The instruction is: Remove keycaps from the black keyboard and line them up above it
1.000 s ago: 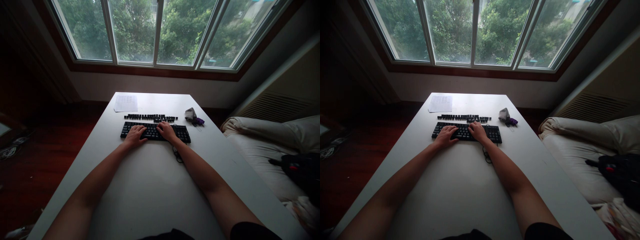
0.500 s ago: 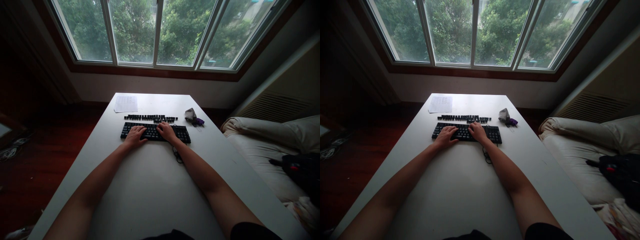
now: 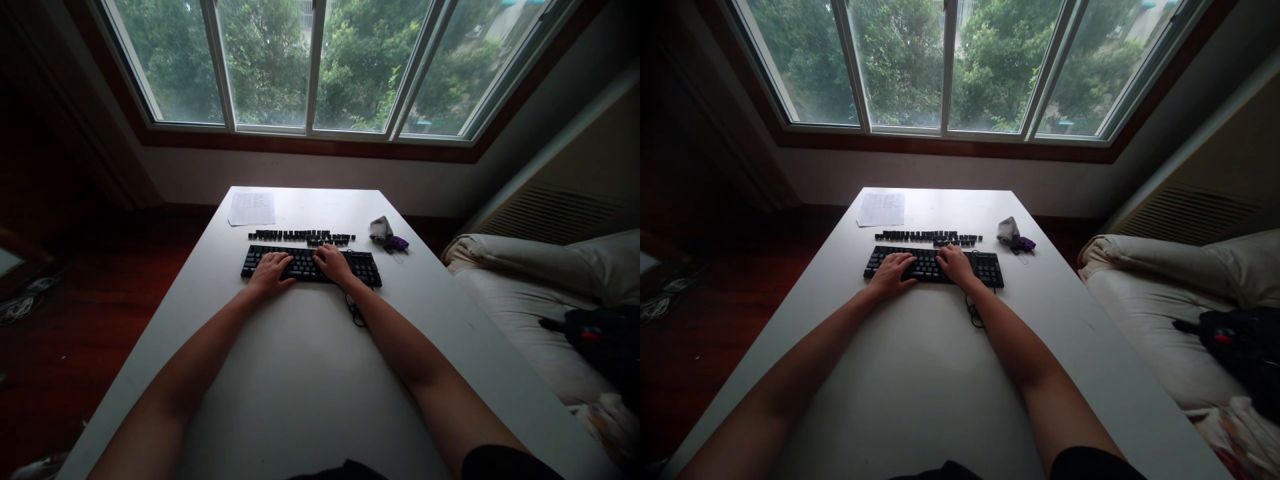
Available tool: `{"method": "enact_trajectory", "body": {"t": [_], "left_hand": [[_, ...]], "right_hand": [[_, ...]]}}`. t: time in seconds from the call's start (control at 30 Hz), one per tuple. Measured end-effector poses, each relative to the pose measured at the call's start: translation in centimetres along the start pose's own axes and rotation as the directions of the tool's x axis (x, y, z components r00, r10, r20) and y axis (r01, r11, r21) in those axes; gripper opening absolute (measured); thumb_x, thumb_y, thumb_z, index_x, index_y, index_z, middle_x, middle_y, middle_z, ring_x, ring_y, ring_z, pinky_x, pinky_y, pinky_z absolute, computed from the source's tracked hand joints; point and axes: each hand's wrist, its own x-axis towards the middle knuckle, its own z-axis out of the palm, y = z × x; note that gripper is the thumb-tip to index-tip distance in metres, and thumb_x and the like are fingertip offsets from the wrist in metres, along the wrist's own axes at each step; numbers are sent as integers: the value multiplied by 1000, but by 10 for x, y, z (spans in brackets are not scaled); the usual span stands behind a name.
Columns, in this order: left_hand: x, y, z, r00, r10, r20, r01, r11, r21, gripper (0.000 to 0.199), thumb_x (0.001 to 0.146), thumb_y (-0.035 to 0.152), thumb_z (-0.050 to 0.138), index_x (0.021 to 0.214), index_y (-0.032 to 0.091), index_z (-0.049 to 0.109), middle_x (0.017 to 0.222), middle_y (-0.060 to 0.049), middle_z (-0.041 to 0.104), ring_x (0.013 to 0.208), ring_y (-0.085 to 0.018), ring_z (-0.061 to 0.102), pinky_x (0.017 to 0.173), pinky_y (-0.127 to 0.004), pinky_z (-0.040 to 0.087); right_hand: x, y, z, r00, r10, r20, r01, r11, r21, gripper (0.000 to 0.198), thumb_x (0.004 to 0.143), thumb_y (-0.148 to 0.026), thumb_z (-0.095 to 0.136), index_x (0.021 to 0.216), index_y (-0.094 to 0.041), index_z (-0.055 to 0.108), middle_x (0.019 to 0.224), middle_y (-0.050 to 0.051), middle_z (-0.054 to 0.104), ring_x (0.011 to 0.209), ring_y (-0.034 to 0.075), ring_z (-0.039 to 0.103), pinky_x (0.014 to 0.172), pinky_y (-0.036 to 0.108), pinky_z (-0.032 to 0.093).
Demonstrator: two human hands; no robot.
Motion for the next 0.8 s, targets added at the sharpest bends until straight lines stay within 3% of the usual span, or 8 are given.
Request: {"method": "enact_trajectory", "body": {"t": [0.8], "left_hand": [[0, 1, -1, 1000, 3, 3, -3, 1000, -14, 64, 84, 48, 67, 141, 25, 51, 144, -10, 51, 133, -33, 42, 116, -52, 30]], "right_hand": [[0, 1, 0, 1000, -11, -12, 11, 1000, 6, 12, 95, -32, 57, 93, -23, 65, 100, 7, 61, 97, 23, 54, 86, 34, 44]]}}
